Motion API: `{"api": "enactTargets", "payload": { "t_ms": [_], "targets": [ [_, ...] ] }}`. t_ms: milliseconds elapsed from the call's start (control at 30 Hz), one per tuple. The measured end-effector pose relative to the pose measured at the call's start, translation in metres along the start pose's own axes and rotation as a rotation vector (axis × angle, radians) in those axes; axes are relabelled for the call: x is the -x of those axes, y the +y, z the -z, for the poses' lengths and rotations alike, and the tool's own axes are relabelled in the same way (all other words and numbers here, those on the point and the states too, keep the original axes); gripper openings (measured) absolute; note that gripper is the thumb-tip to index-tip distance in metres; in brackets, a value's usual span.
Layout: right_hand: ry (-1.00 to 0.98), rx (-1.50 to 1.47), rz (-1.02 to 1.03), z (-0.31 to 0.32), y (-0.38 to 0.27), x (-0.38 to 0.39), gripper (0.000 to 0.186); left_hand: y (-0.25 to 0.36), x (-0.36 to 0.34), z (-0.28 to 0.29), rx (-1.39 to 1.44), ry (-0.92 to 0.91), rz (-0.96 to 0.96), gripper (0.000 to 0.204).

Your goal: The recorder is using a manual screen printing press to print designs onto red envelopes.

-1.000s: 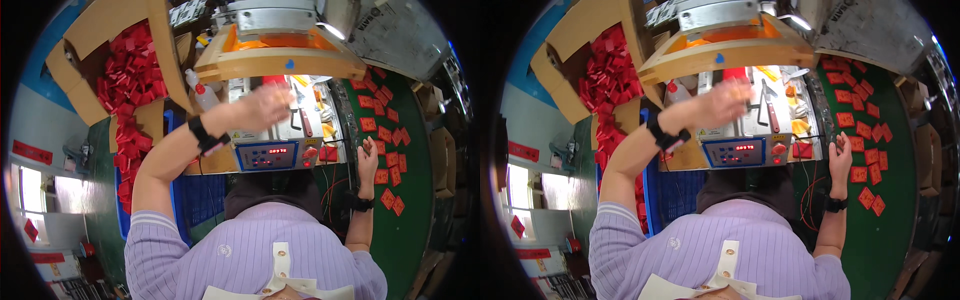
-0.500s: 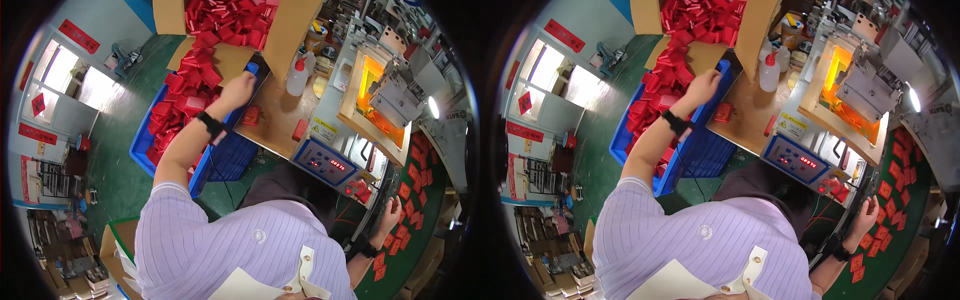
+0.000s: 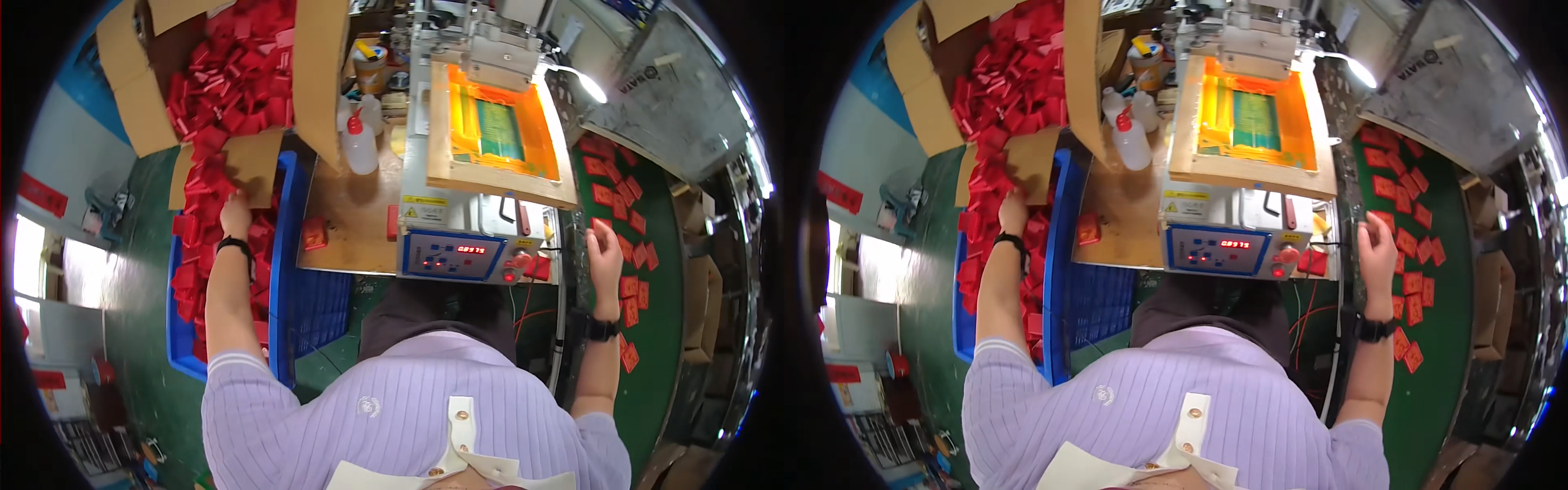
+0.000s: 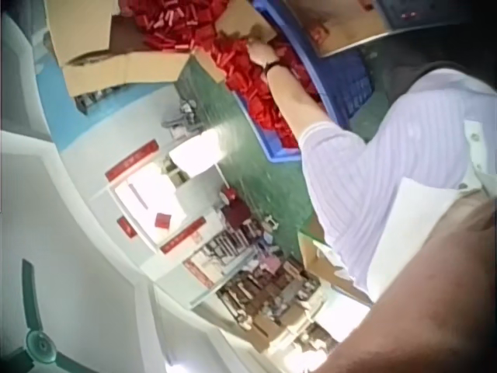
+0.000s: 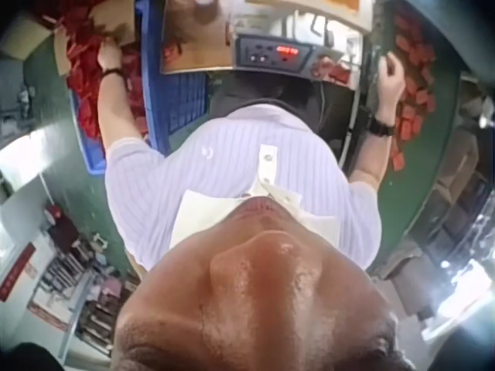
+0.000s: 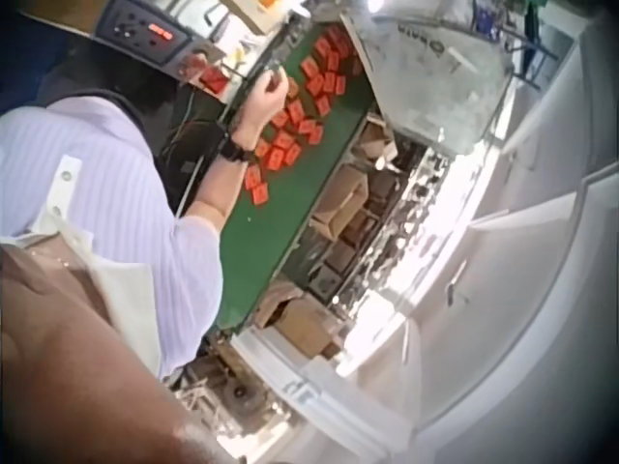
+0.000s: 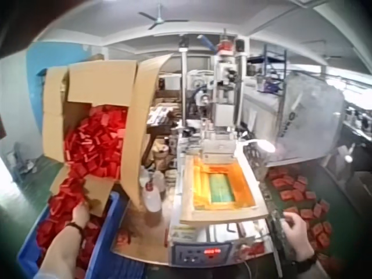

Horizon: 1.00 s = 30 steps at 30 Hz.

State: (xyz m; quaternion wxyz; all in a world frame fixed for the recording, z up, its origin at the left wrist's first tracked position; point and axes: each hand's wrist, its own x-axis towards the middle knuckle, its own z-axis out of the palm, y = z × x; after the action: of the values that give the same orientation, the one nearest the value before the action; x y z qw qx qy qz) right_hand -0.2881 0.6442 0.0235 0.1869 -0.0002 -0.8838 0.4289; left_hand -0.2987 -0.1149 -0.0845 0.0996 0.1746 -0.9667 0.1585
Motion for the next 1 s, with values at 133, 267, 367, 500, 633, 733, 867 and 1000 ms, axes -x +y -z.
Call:
{"api": "enactTargets", "payload": {
  "t_ms": [133,267,367,500,633,733,867,1000],
  "targets": [
    [-0.075,-0.038,0.081,-0.017,-0.015,-0.039,0.03,0.012,0.004,0.034,0.072,0.114,-0.012,0.016],
    [-0.29,-0.103,0.153,-0.037,-0.02,-0.088,0.034,0.038,0.002,0.096,0.298,0.172,-0.005,0.023],
    [-0.484,-0.274,0.173,-0.06,-0.044,-0.12,0.05,0.056,-0.006,0.124,0.68,0.254,-0.092,0.033],
    [-0.506,-0.014,0.443,-0.089,-0.093,-0.139,0.06,0.135,-0.003,0.221,1.137,0.168,-0.447,0.029],
    [-0.673,0.048,0.457,-0.098,-0.144,-0.145,0.062,0.208,-0.009,0.284,1.439,-0.1,-0.581,0.029],
    [-0.66,-0.134,0.448,-0.11,-0.111,-0.163,0.058,0.255,-0.006,0.331,1.477,-0.335,-0.498,0.029],
    [-0.646,-0.268,0.261,-0.086,-0.09,-0.163,0.057,0.304,-0.022,0.335,1.49,-0.443,-0.403,0.039],
    [-0.434,-0.127,0.245,-0.046,-0.054,-0.134,0.067,0.332,-0.046,0.338,1.243,-0.247,-0.676,0.041]
  ]
}}
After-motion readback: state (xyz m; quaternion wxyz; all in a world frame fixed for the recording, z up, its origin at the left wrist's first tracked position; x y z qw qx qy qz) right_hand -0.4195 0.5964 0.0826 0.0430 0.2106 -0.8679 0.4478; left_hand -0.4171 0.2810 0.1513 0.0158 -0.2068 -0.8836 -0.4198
